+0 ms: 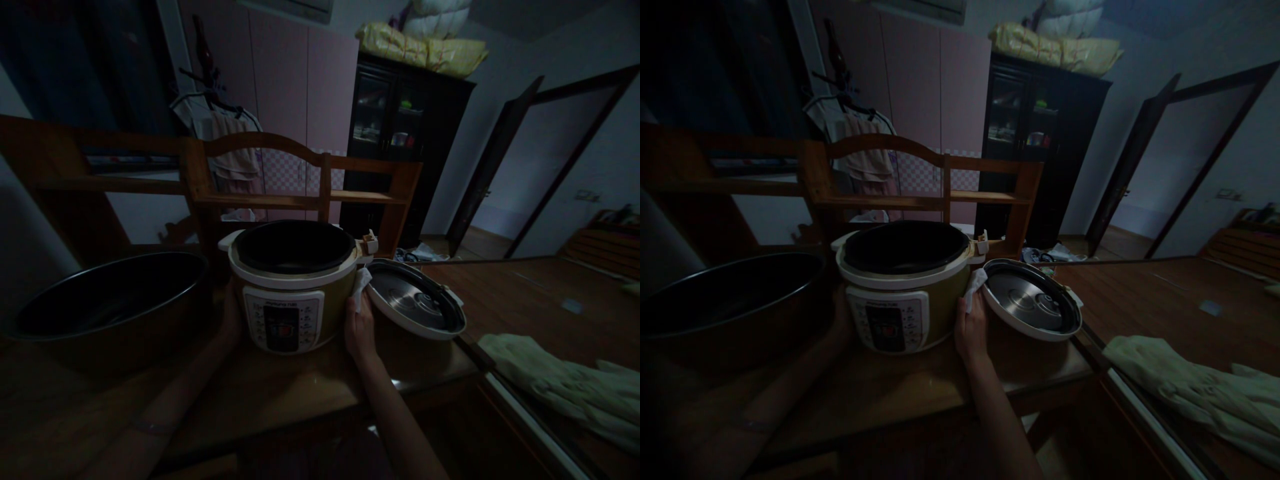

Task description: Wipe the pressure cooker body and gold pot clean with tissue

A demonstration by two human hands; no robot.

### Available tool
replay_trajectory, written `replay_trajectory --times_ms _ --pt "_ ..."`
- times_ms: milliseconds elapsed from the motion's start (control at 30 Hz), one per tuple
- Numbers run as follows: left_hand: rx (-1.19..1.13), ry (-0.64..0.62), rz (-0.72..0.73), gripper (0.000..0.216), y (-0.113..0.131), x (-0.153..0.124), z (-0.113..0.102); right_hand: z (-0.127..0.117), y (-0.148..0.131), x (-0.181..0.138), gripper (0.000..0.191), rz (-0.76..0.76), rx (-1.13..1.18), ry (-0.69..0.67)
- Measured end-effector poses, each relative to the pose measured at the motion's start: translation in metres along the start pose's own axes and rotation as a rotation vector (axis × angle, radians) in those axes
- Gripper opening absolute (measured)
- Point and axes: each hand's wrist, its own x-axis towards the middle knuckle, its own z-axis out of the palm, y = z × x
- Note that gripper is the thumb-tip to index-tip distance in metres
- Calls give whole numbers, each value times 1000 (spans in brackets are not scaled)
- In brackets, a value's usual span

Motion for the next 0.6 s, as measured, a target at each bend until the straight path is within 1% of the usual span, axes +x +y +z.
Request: replay_trajectory --times_ms 233,433,600 --pt "-1 -1 -46 42 0 -1 -1 -2 -3 0 56 4 9 -13" --pt "43 11 -2 37 1 0 0 -1 -3 0 56 6 11 -6" --pt "37 14 -26 41 2 -2 1 -1 -1 0 55 1 10 -5"
